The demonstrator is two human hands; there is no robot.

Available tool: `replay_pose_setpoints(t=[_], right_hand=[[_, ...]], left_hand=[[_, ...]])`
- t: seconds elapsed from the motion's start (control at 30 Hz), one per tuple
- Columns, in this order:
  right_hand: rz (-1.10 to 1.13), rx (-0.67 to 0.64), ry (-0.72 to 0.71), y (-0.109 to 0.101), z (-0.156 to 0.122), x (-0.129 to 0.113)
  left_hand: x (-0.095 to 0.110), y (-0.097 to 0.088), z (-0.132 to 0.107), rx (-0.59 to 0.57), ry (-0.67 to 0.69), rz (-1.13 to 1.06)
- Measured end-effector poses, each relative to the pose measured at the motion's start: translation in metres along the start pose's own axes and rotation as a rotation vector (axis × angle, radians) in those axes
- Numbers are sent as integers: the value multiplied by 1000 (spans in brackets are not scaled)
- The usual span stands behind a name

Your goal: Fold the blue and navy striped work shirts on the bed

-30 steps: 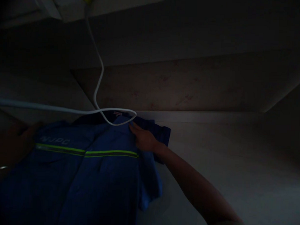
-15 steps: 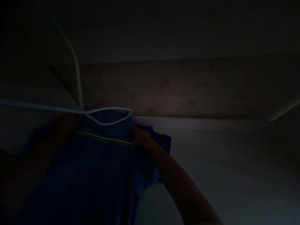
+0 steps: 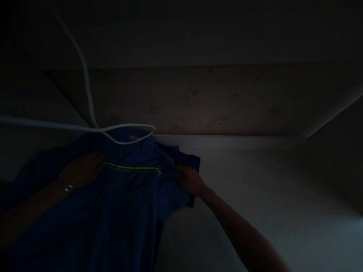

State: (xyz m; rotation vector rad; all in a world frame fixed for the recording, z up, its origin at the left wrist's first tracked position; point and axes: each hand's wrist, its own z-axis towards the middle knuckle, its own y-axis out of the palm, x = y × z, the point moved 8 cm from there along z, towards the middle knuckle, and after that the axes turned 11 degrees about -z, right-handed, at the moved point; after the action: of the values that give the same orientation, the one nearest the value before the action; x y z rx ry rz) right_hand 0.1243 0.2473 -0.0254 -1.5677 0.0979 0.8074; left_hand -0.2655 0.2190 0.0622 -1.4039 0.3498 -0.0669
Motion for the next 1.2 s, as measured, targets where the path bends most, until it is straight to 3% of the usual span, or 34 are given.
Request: replay_pose_setpoints(t=[0.07, 0.13, 0.27, 0.37, 0.47, 0.53, 0.6, 0.7, 0.8, 0.87, 0.97, 1.07, 1.2], right_hand=[[29, 151, 16, -22, 9, -1], [-15, 237, 127, -41, 25, 8], [-278, 82, 334, -45, 48, 28], [-389, 104, 345, -46, 40, 23], [-474, 235, 216, -50, 12, -6], [-463, 291, 107, -51, -22, -25], [-436, 298, 22, -52, -68, -33], [-458, 336, 88, -59, -160, -2], [-544, 400, 376, -61, -267, 69], [-601, 411, 570, -52, -331, 114], [-578, 303, 591, -24, -376, 148], [-593, 240, 662, -13, -380, 156], [-624, 268, 684, -21, -368, 147]], left_hand=[[-7, 13, -12, -56, -13, -48], [-36, 17, -21, -83, -90, -62], [-98, 4, -22, -94, -232, -46], [-107, -20, -10, -38, -296, -30], [-82, -43, -1, 18, -364, -82], [-47, -49, -6, -5, -349, -175], [0, -46, -29, -60, -297, -265], [75, -25, -102, -156, -226, -388], [130, 4, -190, -124, -154, -481], [142, 19, -233, -16, -147, -406], [143, 39, -256, 64, -172, -290], [144, 44, -247, 70, -185, -240], [153, 34, -235, 45, -167, -147]])
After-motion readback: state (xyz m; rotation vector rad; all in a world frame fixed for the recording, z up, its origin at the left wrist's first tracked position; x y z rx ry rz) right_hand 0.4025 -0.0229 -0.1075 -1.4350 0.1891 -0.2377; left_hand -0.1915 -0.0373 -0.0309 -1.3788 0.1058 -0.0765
